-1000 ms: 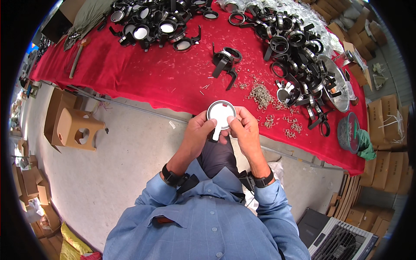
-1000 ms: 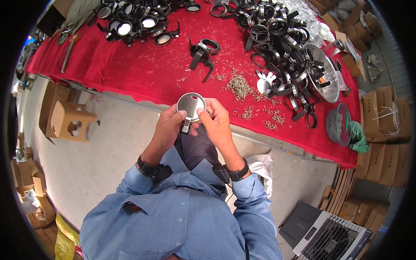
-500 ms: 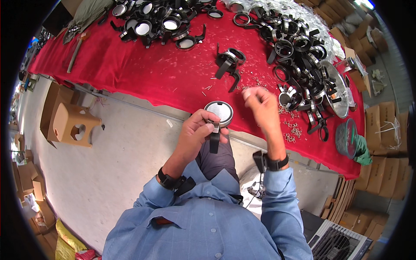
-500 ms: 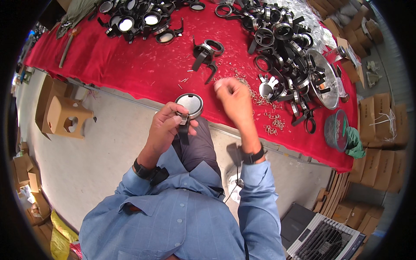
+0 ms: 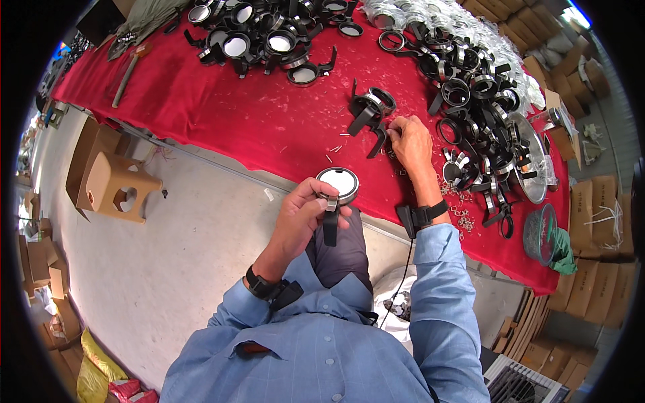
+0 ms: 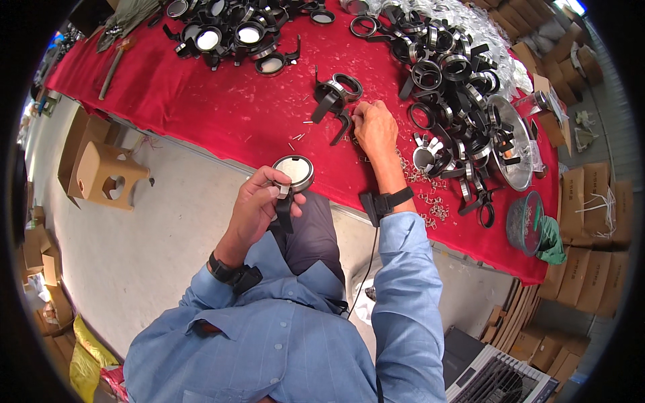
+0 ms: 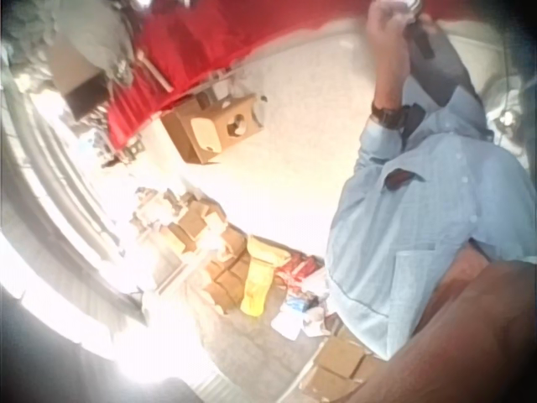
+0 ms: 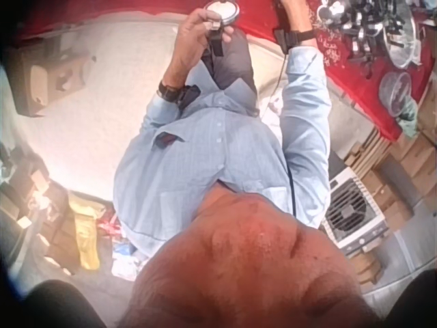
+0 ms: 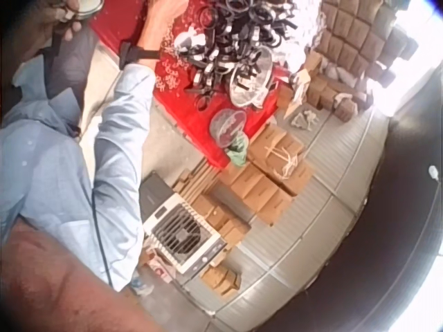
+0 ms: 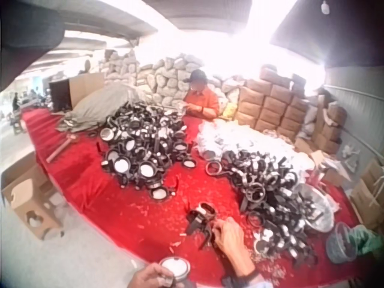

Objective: Assembling small black plastic circular frames or housings by hand on a workbench.

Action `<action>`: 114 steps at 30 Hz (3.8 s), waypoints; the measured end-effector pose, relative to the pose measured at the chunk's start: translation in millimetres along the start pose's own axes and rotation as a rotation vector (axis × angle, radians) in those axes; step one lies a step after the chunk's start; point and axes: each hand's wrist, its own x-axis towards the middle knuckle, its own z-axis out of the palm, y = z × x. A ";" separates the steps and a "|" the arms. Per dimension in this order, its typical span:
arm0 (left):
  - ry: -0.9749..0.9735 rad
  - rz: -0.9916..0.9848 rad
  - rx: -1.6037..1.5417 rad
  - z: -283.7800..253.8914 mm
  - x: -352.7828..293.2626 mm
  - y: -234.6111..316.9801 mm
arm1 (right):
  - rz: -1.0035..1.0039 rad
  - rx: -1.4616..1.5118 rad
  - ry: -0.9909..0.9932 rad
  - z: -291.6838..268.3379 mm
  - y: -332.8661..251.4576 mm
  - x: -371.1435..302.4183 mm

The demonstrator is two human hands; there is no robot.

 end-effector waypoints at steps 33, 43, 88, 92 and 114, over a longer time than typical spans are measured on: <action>0.089 -0.131 -0.008 10.1 -4.5 -3.2 | 0.171 1.105 -0.147 -55.6 -100.1 -118.8; 0.081 -0.084 0.021 6.1 -0.7 -10.8 | 0.201 1.037 -0.128 -46.1 -113.7 -123.5; 0.122 -0.124 0.052 -4.8 -8.1 -10.6 | 0.215 1.162 -0.363 -37.0 -108.1 -117.2; 0.103 -0.129 0.017 -9.9 -12.7 -13.4 | 0.214 1.151 -0.388 -33.8 -107.6 -116.6; 0.087 -0.139 0.027 -11.5 -13.6 -15.4 | 0.234 1.017 -0.403 -31.3 -108.5 -114.8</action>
